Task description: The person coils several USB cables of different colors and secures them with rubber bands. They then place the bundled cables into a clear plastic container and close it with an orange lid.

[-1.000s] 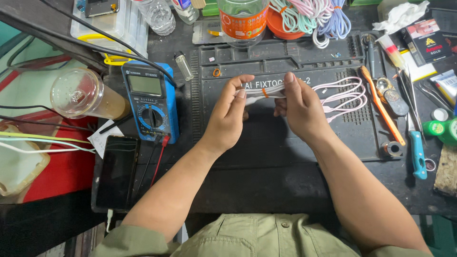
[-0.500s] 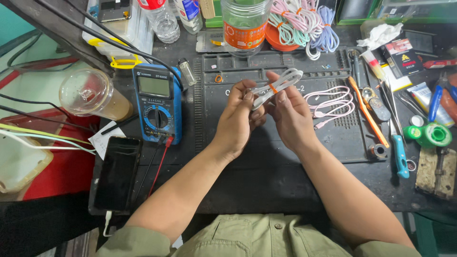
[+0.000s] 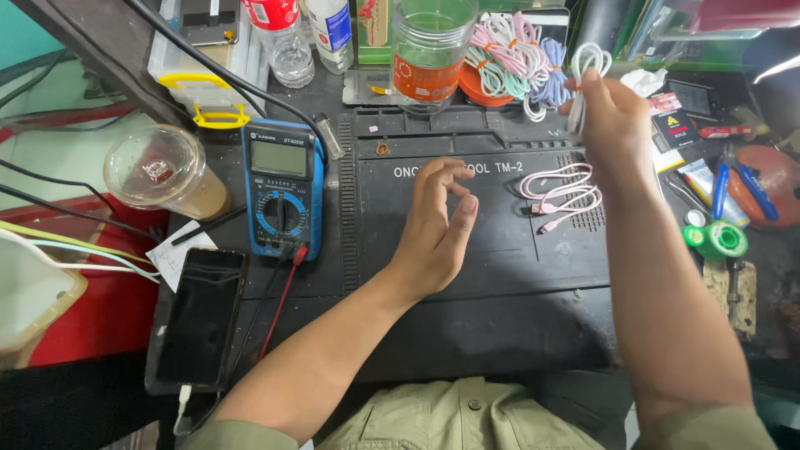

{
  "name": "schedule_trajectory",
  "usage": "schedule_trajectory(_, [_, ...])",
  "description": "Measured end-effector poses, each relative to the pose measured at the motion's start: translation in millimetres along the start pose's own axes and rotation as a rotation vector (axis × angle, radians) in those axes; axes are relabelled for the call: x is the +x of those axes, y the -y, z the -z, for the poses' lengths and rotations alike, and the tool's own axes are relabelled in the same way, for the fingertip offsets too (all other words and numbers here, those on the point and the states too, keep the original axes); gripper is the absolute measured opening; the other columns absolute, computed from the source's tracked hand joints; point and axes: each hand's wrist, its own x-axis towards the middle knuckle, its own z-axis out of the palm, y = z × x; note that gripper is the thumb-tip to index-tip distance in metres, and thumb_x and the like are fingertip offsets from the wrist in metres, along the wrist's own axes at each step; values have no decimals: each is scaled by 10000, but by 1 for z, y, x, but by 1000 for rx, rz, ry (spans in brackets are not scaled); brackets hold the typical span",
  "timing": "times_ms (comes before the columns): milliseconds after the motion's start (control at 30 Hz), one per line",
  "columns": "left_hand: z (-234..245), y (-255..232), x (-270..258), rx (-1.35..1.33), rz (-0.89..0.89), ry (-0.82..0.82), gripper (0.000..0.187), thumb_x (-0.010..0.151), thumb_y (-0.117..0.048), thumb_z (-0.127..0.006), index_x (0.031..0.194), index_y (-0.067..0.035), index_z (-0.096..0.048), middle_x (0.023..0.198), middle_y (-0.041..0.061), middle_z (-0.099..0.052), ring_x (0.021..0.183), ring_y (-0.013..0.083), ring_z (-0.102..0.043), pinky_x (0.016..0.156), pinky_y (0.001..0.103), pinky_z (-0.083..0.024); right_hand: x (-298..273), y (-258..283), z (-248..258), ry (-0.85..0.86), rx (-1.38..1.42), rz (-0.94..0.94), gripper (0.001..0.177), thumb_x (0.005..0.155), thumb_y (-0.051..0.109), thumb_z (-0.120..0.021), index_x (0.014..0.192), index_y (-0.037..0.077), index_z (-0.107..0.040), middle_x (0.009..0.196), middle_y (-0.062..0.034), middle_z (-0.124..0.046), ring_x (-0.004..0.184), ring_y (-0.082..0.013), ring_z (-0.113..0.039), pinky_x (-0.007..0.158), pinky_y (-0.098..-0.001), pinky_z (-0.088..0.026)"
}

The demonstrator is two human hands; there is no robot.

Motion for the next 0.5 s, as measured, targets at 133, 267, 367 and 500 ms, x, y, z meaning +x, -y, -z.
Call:
schedule_trajectory(133, [-4,2,0,43,-88,10,429,1072,-407,-325,1223,-33,-470,1203,129,-560,1428,282,-359,1203,499,-324,82,-23,12,11,-305,180,654,1188,287,-578,655,179,-214,637,15,-221,955,-114,-798,612,-272,-268])
schedule_trajectory(267, [-3,0,0,84,-2,-19,455,1040,-445,-361,1259,-92,-547,1403,129,-420,1072,209,-558,1070,413,-435,131,-12,3,101,-679,376,533,1134,464,-544,734,123,-454,656,-74,-393,697,-277,-399,652,-425,-314])
schedule_trajectory(367, [0,4,0,107,16,-35,444,1042,-438,-366,1259,-94,-544,1406,135,-419,1076,193,-557,1089,419,-413,123,4,-10,245,-653,405,317,1082,405,-547,988,125,-661,855,-92,-575,830,-268,-514,760,-393,-400])
schedule_trajectory(500, [5,8,4,91,28,-61,434,1043,-445,-384,1258,-101,-539,1412,150,-417,1020,185,-591,1054,424,-447,124,-3,-16,242,-666,398,348,1050,335,-542,1241,152,-769,1128,-100,-752,1012,-302,-670,857,-429,-492])
